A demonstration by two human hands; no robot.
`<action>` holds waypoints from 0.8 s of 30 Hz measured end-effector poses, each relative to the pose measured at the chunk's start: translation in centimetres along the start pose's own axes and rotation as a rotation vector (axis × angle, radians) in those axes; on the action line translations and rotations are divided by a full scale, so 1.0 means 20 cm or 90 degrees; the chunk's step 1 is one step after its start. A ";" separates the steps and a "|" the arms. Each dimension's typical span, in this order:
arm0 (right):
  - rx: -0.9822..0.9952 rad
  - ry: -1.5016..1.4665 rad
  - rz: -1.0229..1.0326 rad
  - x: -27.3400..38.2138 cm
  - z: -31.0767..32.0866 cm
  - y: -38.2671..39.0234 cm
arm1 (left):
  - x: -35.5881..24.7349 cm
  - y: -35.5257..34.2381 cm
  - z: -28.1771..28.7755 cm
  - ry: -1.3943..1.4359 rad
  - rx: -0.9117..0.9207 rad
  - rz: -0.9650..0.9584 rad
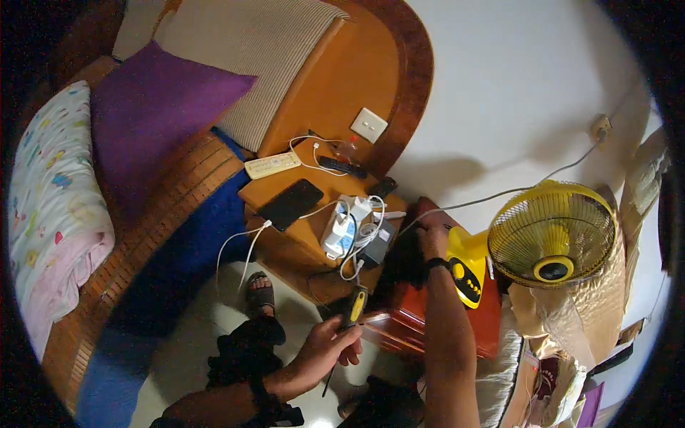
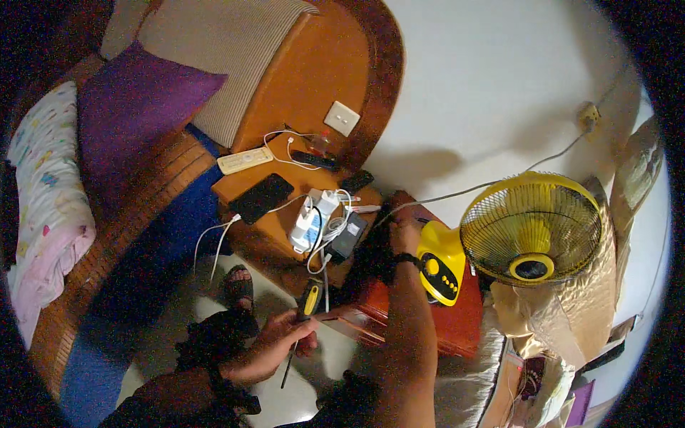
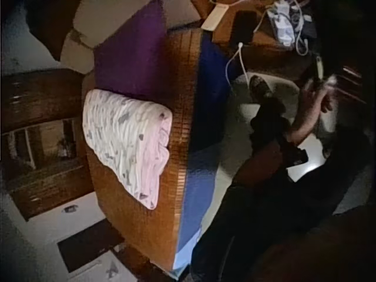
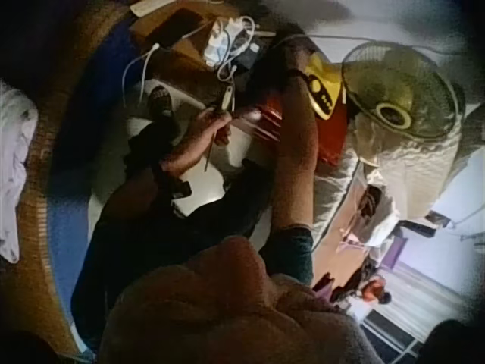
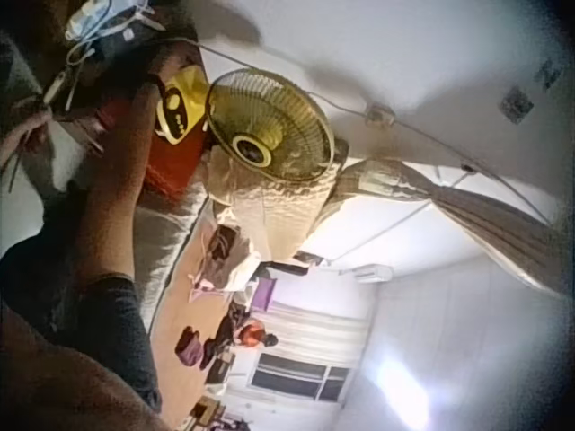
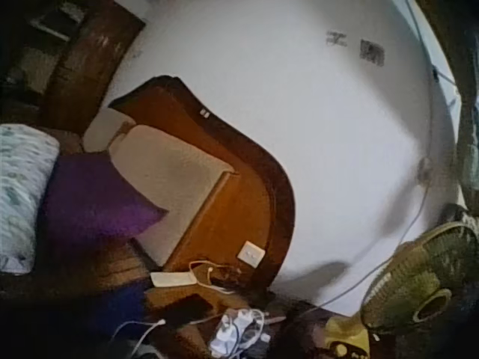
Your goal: The recorder uses a screwdriver to tighten or fix the handle of a wooden nightstand drawer.
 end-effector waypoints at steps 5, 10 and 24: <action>0.012 0.002 0.067 0.03 -0.01 0.01 | 0.01 -0.02 0.01 0.034 0.002 -0.025; -0.003 -0.025 0.101 0.02 0.08 0.17 | 0.09 -0.03 -0.05 0.018 0.032 -0.025; -0.028 -0.195 0.062 0.16 0.47 0.80 | 0.31 -0.04 -0.14 -0.011 0.014 -0.045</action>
Point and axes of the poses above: each hand's wrist, its own y-axis away from the middle knuckle, its own z-axis out of the back of the hand, x = y × z, the point moved 4 cm from there along -y, towards the middle knuckle, and after that the axes turned 10 degrees about y, right-handed, at the moved point
